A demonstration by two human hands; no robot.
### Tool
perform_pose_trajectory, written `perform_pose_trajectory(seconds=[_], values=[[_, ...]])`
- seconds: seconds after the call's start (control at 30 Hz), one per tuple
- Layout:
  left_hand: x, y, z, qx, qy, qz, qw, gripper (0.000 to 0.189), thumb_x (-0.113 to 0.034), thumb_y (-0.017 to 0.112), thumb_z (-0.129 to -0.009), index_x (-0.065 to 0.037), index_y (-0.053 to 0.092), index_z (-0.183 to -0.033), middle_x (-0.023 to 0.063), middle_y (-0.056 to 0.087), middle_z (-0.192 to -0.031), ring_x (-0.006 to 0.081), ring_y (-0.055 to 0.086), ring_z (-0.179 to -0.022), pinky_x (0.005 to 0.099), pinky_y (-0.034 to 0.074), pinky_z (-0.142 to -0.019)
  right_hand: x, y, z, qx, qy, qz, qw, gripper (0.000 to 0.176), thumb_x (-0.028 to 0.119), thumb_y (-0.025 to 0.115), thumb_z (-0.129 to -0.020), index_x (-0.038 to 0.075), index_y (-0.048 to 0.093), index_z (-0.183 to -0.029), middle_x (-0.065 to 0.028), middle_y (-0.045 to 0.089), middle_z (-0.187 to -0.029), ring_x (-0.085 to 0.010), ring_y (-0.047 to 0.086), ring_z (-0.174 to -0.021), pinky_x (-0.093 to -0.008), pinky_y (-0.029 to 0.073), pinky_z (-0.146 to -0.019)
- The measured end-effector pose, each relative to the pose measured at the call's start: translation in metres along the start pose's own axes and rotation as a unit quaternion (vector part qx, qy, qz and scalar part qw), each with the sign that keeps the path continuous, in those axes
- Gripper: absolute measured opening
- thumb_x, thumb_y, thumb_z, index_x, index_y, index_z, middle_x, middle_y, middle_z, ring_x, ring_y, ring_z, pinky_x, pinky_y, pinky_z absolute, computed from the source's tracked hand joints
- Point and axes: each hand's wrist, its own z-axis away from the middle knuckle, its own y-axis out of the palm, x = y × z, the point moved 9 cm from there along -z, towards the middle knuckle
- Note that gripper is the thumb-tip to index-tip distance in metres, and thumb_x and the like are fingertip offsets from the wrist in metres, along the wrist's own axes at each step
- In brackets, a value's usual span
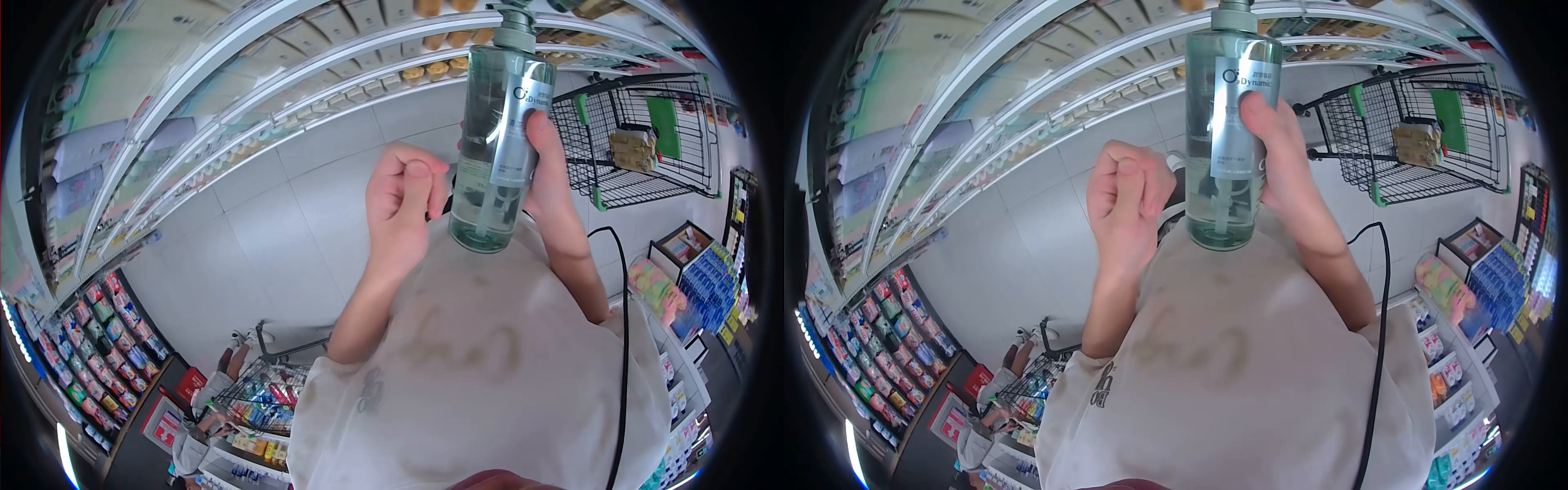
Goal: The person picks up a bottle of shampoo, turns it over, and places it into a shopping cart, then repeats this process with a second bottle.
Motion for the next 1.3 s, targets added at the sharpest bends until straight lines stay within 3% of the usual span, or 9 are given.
perform_pose_trajectory(seconds=[0.27, 0.33, 0.43, 0.5, 0.77, 0.93, 1.3], values=[[-0.033, -0.051, -0.008, 0.028, 0.0, 0.02, 0.999, 0.01, -0.011, 0.046, -0.099, -0.004, 0.05, -0.091, 0.0004, 0.044, -0.059, 0.0077, 0.037, -0.052, 0.0243, 0.029, -0.051, -0.019, 0.058, -0.009, -0.017, -0.012, 0.036, 0.999, 0.068, 0.055, 0.049, -0.091, -0.003, 0.047, -0.126, -0.0195, 0.063, -0.108, -0.0265, 0.067, -0.091, -0.0369, 0.056, -0.077], [-0.036, -0.059, -0.009, 0.06, 0.007, 0.045, 0.997, 0.007, -0.007, 0.049, -0.097, -0.001, 0.05, -0.097, 0.0026, 0.052, -0.064, 0.0076, 0.048, -0.055, 0.0221, 0.036, -0.051, -0.02, 0.066, -0.009, -0.028, -0.02, 0.04, 0.999, 0.068, 0.055, 0.05, -0.09, -0.003, 0.048, -0.125, -0.0193, 0.063, -0.108, -0.0262, 0.067, -0.09, -0.0363, 0.056, -0.076], [-0.04, -0.062, -0.013, 0.083, 0.002, 0.054, 0.995, 0.005, -0.006, 0.049, -0.097, -0.002, 0.047, -0.097, 0.0044, 0.054, -0.064, 0.009, 0.049, -0.055, 0.0228, 0.037, -0.05, -0.018, 0.074, -0.007, -0.031, -0.031, 0.033, 0.999, 0.069, 0.055, 0.055, -0.088, -0.003, 0.048, -0.124, -0.0186, 0.063, -0.107, -0.0256, 0.067, -0.089, -0.0357, 0.056, -0.076], [-0.041, -0.062, -0.016, 0.093, -0.007, 0.055, 0.994, 0.005, -0.006, 0.049, -0.097, -0.003, 0.045, -0.096, 0.0048, 0.054, -0.064, 0.0097, 0.049, -0.055, 0.0231, 0.038, -0.05, -0.016, 0.082, -0.005, -0.024, -0.039, -0.029, 0.999, 0.057, 0.046, 0.063, -0.088, -0.002, 0.051, -0.117, -0.0064, 0.061, -0.098, -0.011, 0.06, -0.083, -0.0253, 0.05, -0.071], [-0.037, -0.045, -0.033, 0.172, -0.009, 0.069, 0.983, 0.015, -0.018, 0.044, -0.101, -0.007, 0.042, -0.091, 0.0029, 0.047, -0.055, 0.0093, 0.041, -0.048, 0.0236, 0.033, -0.048, 0.0, 0.074, 0.003, -0.06, -0.103, -0.041, 0.992, 0.05, 0.039, 0.063, -0.089, -0.002, 0.052, -0.116, -0.0065, 0.062, -0.098, -0.0105, 0.06, -0.082, -0.0249, 0.05, -0.07], [-0.022, -0.029, -0.043, 0.139, -0.079, 0.072, 0.985, 0.017, -0.018, 0.043, -0.102, -0.007, 0.047, -0.088, 0.0011, 0.043, -0.052, 0.0084, 0.034, -0.046, 0.0246, 0.029, -0.047, 0.011, 0.056, 0.013, -0.099, -0.135, -0.044, 0.985, 0.049, 0.038, 0.062, -0.09, -0.002, 0.051, -0.116, -0.0075, 0.061, -0.099, -0.0111, 0.061, -0.083, -0.0257, 0.051, -0.071], [0.032, 0.013, -0.075, 0.079, -0.136, 0.077, 0.985, 0.015, -0.02, 0.048, -0.1, -0.006, 0.05, -0.093, 0.0013, 0.047, -0.064, 0.0089, 0.04, -0.059, 0.0247, 0.033, -0.059, 0.042, -0.003, 0.005, -0.118, -0.095, -0.053, 0.987, 0.057, 0.04, 0.066, -0.087, -0.003, 0.049, -0.12, -0.0103, 0.061, -0.103, -0.015, 0.062, -0.089, -0.0289, 0.052, -0.076]])
